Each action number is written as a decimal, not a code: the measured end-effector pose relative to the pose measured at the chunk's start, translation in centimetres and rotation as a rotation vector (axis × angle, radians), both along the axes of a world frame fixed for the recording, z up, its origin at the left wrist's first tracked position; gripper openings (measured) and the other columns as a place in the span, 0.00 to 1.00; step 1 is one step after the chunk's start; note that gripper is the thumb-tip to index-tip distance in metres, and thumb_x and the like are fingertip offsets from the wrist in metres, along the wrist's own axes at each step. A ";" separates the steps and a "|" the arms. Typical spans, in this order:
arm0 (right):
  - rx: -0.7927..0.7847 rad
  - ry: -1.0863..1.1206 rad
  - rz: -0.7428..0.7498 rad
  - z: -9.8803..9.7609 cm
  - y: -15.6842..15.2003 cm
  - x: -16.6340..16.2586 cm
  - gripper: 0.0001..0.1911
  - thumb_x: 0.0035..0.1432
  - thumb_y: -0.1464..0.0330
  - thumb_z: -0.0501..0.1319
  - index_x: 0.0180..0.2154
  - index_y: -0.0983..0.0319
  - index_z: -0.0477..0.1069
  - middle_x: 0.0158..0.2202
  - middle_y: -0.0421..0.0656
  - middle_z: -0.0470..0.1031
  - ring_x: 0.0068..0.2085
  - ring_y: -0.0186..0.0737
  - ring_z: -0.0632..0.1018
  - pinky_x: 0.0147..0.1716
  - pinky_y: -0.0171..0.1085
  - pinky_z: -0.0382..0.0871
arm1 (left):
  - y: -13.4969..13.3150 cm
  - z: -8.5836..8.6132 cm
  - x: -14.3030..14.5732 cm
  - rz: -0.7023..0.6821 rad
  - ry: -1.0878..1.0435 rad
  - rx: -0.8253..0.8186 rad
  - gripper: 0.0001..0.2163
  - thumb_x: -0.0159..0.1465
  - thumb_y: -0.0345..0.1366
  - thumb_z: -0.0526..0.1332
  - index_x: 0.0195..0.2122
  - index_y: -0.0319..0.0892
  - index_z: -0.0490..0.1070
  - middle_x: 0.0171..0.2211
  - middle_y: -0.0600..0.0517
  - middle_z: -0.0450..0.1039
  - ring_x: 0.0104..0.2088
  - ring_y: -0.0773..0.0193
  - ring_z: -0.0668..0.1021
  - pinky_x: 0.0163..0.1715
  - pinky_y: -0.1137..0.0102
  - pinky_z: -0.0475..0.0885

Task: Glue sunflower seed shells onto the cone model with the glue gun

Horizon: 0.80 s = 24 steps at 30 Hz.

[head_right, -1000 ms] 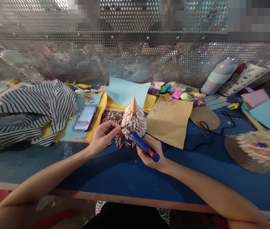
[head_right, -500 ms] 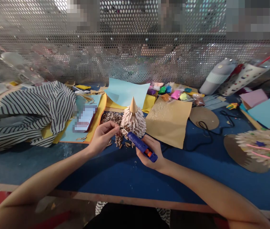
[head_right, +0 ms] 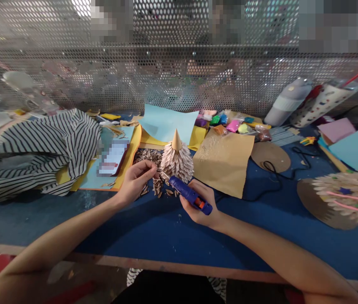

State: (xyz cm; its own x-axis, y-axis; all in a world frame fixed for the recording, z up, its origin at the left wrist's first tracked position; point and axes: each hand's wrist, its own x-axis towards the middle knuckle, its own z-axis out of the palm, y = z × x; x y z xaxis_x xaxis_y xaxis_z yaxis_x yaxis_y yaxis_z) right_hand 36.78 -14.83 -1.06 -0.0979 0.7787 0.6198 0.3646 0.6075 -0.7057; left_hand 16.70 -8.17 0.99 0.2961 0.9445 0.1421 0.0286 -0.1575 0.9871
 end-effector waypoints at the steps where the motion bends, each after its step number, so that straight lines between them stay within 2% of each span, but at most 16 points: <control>1: -0.003 0.003 0.006 -0.1 0.0 0.0 0.11 0.57 0.74 0.60 0.26 0.58 0.61 0.22 0.35 0.62 0.21 0.31 0.66 0.20 0.33 0.62 | 0.0 0.0 0.0 -0.005 -0.003 0.000 0.11 0.61 0.44 0.62 0.29 0.40 0.70 0.25 0.52 0.71 0.28 0.68 0.73 0.29 0.73 0.70; 12: -0.013 0.016 0.010 0.2 0.2 -0.2 0.11 0.56 0.75 0.60 0.25 0.58 0.61 0.22 0.35 0.62 0.21 0.31 0.66 0.20 0.33 0.62 | 0.1 -0.2 0.0 -0.012 -0.010 -0.002 0.12 0.60 0.44 0.63 0.29 0.40 0.71 0.25 0.52 0.70 0.27 0.68 0.72 0.28 0.73 0.69; 17: -0.008 -0.013 -0.039 0.0 0.0 0.0 0.10 0.57 0.73 0.60 0.26 0.58 0.62 0.22 0.35 0.63 0.22 0.32 0.68 0.21 0.33 0.64 | 0.1 -0.1 0.0 -0.018 -0.013 0.025 0.12 0.61 0.45 0.63 0.29 0.40 0.70 0.25 0.52 0.71 0.27 0.68 0.73 0.28 0.74 0.70; 21: 0.049 -0.022 -0.142 -0.8 -0.1 0.7 0.02 0.58 0.69 0.61 0.34 0.58 0.68 0.26 0.37 0.71 0.24 0.34 0.73 0.25 0.35 0.70 | -0.1 0.0 0.1 0.099 0.038 0.168 0.11 0.63 0.43 0.62 0.30 0.39 0.70 0.24 0.53 0.70 0.25 0.70 0.72 0.26 0.75 0.69; 23: 0.075 0.056 -0.243 -1.4 0.2 1.0 0.02 0.58 0.68 0.62 0.35 0.58 0.70 0.29 0.39 0.74 0.25 0.35 0.75 0.27 0.37 0.73 | -0.1 0.1 0.1 0.166 0.107 0.333 0.09 0.65 0.39 0.60 0.31 0.39 0.70 0.25 0.53 0.71 0.25 0.70 0.72 0.25 0.75 0.68; 24: 0.028 0.088 -0.264 -1.9 0.5 1.2 0.03 0.59 0.67 0.62 0.36 0.58 0.70 0.30 0.40 0.75 0.26 0.36 0.76 0.29 0.38 0.75 | -0.1 0.1 0.1 0.187 0.146 0.450 0.07 0.65 0.36 0.60 0.31 0.39 0.70 0.26 0.53 0.71 0.26 0.70 0.73 0.26 0.75 0.69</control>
